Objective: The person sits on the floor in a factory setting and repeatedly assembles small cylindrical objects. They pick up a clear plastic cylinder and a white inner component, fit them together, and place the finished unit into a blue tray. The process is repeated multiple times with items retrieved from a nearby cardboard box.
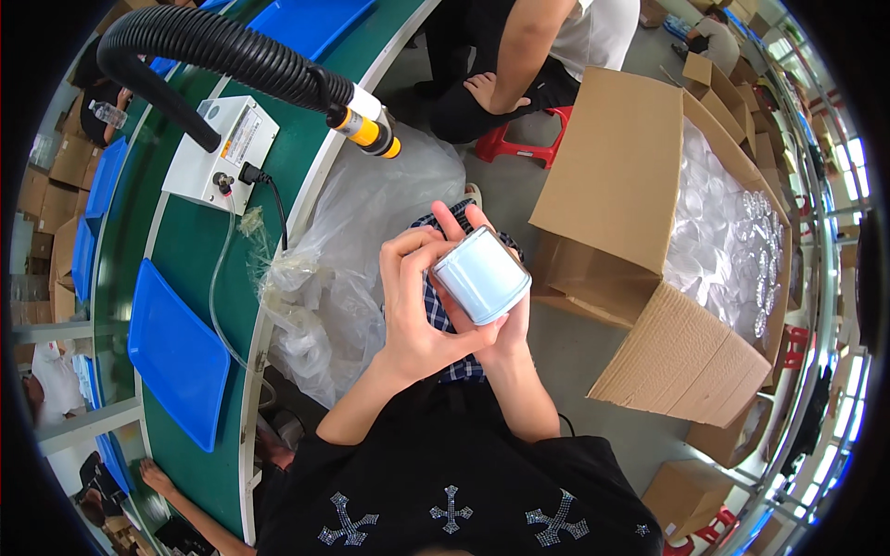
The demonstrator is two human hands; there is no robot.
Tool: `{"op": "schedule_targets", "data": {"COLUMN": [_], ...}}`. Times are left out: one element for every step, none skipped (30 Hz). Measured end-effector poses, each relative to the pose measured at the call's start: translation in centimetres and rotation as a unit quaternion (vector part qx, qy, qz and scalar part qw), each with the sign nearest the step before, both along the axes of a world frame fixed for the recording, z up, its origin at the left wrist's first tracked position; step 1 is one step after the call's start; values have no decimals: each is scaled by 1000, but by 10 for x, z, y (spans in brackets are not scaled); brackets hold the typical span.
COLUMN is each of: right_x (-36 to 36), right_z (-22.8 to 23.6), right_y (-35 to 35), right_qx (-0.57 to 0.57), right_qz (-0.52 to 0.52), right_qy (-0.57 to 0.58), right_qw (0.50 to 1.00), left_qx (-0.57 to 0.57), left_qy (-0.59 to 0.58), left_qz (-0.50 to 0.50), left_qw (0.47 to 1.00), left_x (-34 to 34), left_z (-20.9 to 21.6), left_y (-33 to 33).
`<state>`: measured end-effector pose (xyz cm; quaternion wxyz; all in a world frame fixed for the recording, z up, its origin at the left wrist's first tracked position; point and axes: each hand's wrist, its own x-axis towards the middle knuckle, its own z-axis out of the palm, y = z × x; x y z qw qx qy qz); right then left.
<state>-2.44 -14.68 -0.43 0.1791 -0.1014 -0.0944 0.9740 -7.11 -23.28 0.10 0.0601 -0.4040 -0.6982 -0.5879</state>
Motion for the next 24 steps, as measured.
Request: {"op": "schedule_targets", "data": {"right_x": [0, 1, 1, 1, 2, 3, 3, 3, 4, 5, 6, 6, 7, 8, 9, 9, 10, 11, 11, 13, 15, 17, 18, 19], "right_z": [0, -1, -2, -5, -7, -11, -13, -15, -17, -17, -18, -19, -20, -21, -22, -21, -22, -22, -24, -25, -27, -28, -28, -28], "right_y": [-1, -2, -6, -8, -11, -13, -16, -17, -18, -19, -20, -21, -21, -23, -23, -24, -26, -26, -27, -27, -27, -29, -30, -31], "right_qx": [22, 51, 77, 105, 133, 158, 180, 196, 208, 219, 228, 236, 246, 253, 258, 264, 269, 272, 276, 279, 281, 280, 280, 282], "right_qz": [1, 3, 3, 0, -4, -9, -11, -13, -15, -16, -19, -19, -19, -18, -17, -14, -12, -9, -10, -8, -7, -5, -2, 2], "right_qy": [-13, -29, -41, -54, -65, -74, -81, -87, -92, -95, -98, -101, -103, -106, -107, -109, -112, -114, -115, -117, -118, -118, -119, -119], "right_qw": [1000, 998, 996, 993, 989, 985, 980, 977, 974, 971, 968, 966, 964, 961, 960, 958, 957, 955, 954, 953, 952, 953, 953, 952], "left_qx": [5, 9, -1, -9, -18, -23, -29, -35, -33, -48, -62, -76, -83, -89, -95, -106, -117, -129, -127, -126, -125, -125, -125, -125], "left_qy": [-5, -9, -13, -17, -22, -12, -2, 8, 6, 20, 34, 47, 53, 58, 63, 68, 73, 78, 76, 74, 72, 70, 69, 67], "left_qz": [-1, -1, 1, 0, -1, -12, -22, -32, -36, -39, -43, -47, -47, -46, -46, -39, -33, -26, -27, -27, -28, -28, -29, -29], "left_qw": [1000, 1000, 1000, 1000, 1000, 1000, 999, 999, 999, 998, 997, 995, 994, 993, 992, 991, 990, 988, 989, 989, 989, 989, 989, 990], "left_x": [0, 0, 0, 0, 0, 0, -2, -2, -1, -1, -2, -3, -3, -2, -2, -1, 0, 0, 1, 1, 1, 1, 1, 1], "left_z": [2, 3, 5, 6, 7, 7, 7, 7, 7, 7, 6, 6, 6, 7, 8, 8, 8, 9, 8, 9, 9, 9, 10, 10], "left_y": [0, -1, -3, -4, -4, -4, -4, -5, -3, -3, -3, -3, -3, -3, -3, -3, -3, -3, -3, -2, -2, -3, -3, -3]}}
